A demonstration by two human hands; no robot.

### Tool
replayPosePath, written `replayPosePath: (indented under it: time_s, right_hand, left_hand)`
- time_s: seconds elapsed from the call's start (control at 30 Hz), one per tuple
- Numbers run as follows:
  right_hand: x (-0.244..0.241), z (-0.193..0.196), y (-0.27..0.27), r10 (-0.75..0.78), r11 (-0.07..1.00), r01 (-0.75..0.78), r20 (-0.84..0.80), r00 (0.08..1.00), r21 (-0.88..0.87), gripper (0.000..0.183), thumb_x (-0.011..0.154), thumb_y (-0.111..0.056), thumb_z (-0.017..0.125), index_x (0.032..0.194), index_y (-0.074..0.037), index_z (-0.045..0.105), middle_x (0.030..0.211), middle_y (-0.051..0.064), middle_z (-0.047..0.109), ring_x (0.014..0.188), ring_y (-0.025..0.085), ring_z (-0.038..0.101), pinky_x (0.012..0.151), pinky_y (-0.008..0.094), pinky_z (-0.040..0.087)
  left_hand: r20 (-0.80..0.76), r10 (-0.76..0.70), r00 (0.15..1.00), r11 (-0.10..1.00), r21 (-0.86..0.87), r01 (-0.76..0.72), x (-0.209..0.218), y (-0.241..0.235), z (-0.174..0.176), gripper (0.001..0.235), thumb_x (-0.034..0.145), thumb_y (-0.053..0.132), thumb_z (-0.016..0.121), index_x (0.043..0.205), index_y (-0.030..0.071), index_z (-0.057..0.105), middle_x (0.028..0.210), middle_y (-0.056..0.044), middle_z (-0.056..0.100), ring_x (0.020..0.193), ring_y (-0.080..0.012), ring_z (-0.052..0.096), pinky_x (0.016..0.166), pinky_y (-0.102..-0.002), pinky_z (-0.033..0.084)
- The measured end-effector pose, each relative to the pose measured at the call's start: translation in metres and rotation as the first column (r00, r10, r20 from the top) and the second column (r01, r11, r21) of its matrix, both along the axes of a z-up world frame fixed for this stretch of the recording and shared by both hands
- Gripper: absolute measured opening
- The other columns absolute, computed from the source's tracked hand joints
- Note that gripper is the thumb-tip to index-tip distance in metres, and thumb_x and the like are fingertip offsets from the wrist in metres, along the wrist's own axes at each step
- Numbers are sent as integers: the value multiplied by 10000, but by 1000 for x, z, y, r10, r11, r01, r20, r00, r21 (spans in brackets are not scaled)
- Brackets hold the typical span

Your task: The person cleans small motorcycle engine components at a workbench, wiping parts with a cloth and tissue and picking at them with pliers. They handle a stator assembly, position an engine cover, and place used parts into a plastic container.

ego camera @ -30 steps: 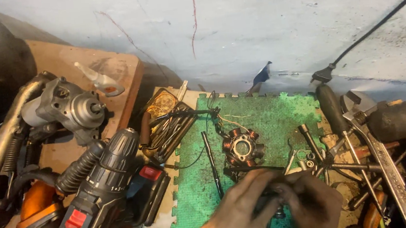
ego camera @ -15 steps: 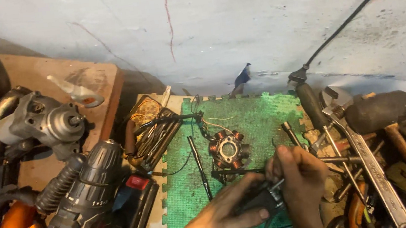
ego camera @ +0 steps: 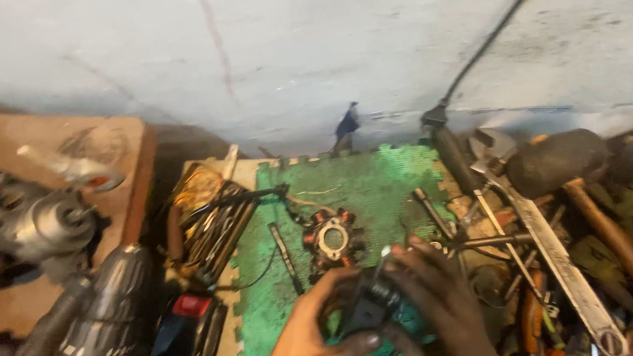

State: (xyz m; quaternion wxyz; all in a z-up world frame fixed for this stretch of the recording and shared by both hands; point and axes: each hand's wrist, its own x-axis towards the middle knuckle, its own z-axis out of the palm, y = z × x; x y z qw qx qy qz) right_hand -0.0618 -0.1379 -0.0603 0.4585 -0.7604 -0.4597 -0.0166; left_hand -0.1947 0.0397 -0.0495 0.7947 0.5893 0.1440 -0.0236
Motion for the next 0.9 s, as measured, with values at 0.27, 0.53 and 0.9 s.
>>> replayPosePath:
  time_s: [0.27, 0.53, 0.9]
  right_hand:
    - [-1, -1, 7, 181, 972, -139, 227, 957, -191, 866, 824, -532, 786, 1490, -92, 450, 1558, 123, 436, 1450, 422, 362, 1175, 572, 294]
    - [29, 30, 26, 234, 954, -210, 96, 967, -212, 926, 778, -437, 810, 1520, -56, 409, 1590, 155, 434, 1509, 405, 352, 1215, 531, 320]
    - [-11, -5, 27, 334, 937, -350, -293, 896, -5, 975, 791, -334, 894, 1554, -60, 352, 1564, 268, 438, 1401, 411, 490, 1088, 548, 462]
  left_hand:
    - [-134, 46, 990, 997, 70, -37, -15, 9, -20, 649, 750, 60, 885, 1324, 33, 583, 1145, -156, 772, 1131, -205, 734, 1026, -360, 595]
    - [345, 1, 939, 949, 296, -109, 21, 22, 35, 593, 844, -50, 796, 1379, -26, 541, 1427, -157, 536, 1324, -246, 594, 1141, -380, 526]
    - [66, 34, 997, 996, -80, -29, -27, 28, -28, 649, 879, 22, 763, 1439, -50, 444, 1363, -205, 593, 1294, -275, 599, 1086, -397, 513]
